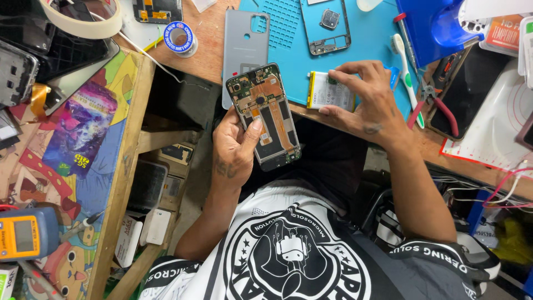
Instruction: The person disassembles a smartphone, removes the screen and battery, and then reassembles it by placing the battery back and reconnecting the screen. The person uses a prying tool and a screwdriver during the process.
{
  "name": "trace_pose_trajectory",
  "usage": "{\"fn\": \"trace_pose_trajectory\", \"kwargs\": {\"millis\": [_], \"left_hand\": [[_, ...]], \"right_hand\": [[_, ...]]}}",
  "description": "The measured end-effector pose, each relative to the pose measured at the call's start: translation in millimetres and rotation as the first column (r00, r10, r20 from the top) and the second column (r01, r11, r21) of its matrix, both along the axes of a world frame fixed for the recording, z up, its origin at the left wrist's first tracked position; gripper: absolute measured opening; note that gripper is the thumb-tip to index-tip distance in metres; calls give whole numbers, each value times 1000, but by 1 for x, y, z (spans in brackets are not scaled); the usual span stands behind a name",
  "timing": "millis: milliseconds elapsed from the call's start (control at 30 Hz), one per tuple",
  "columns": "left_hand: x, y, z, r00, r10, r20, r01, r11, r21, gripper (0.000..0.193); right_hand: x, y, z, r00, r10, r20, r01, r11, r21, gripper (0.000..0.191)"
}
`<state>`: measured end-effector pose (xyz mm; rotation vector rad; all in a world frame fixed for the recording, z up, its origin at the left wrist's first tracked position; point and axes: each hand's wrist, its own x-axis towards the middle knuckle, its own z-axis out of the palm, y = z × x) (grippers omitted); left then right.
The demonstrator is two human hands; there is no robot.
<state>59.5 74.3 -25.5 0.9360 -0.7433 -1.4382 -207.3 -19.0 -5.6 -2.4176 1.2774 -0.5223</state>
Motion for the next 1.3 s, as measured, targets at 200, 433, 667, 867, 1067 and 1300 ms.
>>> {"fn": "trace_pose_trajectory", "kwargs": {"millis": [200, 433, 667, 867, 1067, 1300], "left_hand": [[-5, -3, 0, 1000, -17, -11, 17, 1000, -8, 29], [-1, -1, 0, 1000, 3, -12, -3, 1000, 4, 28], [0, -7, -5, 999, -7, -48, 8, 1000, 20, 29], [2, -11, -6, 1000, -18, -21, 19, 999, 29, 29], [-3, -1, -2, 999, -36, -10, 36, 999, -32, 29], [-1, 4, -4, 999, -13, -30, 12, 999, -36, 27]], "right_hand": [[15, 3, -18, 996, -86, -2, 85, 990, -114, 64], [18, -9, -6, 990, -97, -98, 94, 995, -42, 66], [28, 0, -4, 990, -118, -76, 115, 993, -40, 61], [28, 3, -4, 975, -129, -179, 101, 983, -156, 58], [21, 9, -16, 982, -120, -144, 88, 973, -213, 63], [-9, 23, -21, 968, -248, 39, 250, 937, -244, 31]]}}
